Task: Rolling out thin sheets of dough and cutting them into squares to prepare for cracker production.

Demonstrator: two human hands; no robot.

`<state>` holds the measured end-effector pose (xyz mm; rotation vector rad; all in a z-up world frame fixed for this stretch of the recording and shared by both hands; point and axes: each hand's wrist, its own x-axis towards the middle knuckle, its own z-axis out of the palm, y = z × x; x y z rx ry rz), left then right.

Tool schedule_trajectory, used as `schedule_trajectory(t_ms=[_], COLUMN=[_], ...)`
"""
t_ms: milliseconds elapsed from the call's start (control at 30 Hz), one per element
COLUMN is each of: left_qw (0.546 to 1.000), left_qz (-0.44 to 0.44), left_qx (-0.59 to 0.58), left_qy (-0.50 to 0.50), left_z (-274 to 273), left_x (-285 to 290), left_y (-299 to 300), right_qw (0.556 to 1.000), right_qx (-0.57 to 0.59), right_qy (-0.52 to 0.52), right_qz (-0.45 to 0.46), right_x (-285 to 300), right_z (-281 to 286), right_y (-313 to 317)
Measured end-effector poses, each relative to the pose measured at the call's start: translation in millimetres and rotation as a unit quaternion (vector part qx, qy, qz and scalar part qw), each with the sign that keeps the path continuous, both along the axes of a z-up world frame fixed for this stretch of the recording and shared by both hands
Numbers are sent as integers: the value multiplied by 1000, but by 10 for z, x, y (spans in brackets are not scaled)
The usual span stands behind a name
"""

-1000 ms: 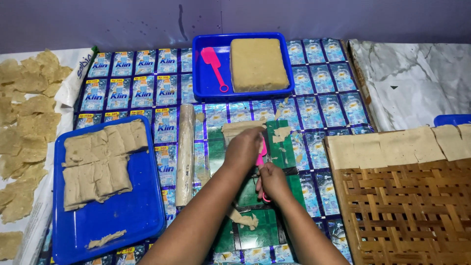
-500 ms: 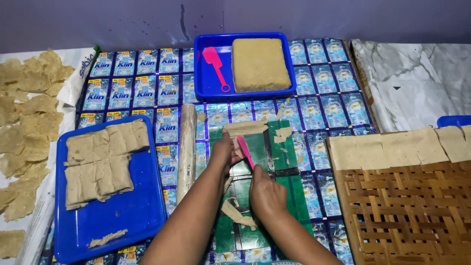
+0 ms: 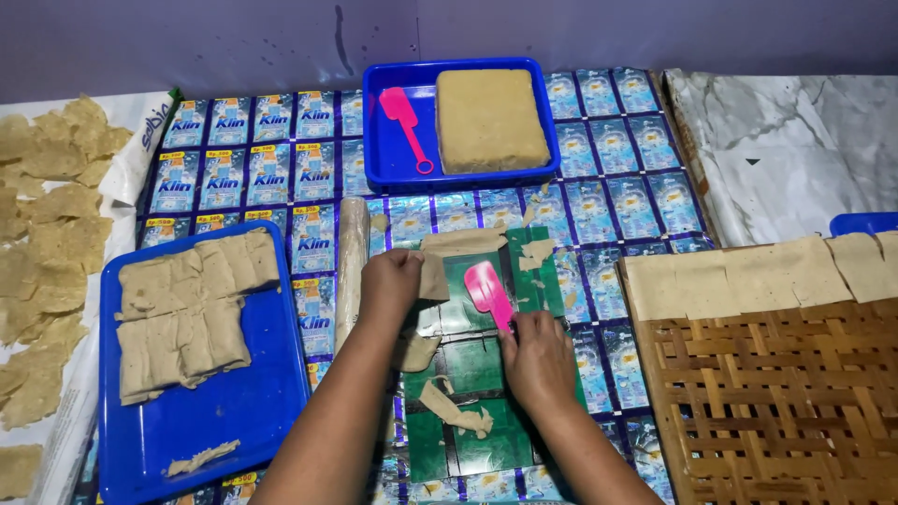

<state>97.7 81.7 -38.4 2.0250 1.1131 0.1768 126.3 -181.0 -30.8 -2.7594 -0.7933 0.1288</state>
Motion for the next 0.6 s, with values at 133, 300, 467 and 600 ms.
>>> schedule_trajectory(t_ms=[133, 300, 467, 600], left_qw=[998, 982, 942, 912], left_qz=[-50, -160, -187, -172], left_qx=[29, -71, -263, -361], left_qy=[-11, -76, -88, -92], left_z=[590, 1126, 838, 548], left_x=[-177, -360, -423, -446], left_y=[-103, -304, -350, -454], right_qw=[994, 727, 533, 508], right_qx=[108, 470, 568, 554], right_qy=[10, 479, 591, 639], right_qz=[16, -148, -207, -162], right_x=[112, 56, 85, 152], right_z=[-21, 181, 122, -201], right_y=[202, 556, 347, -214])
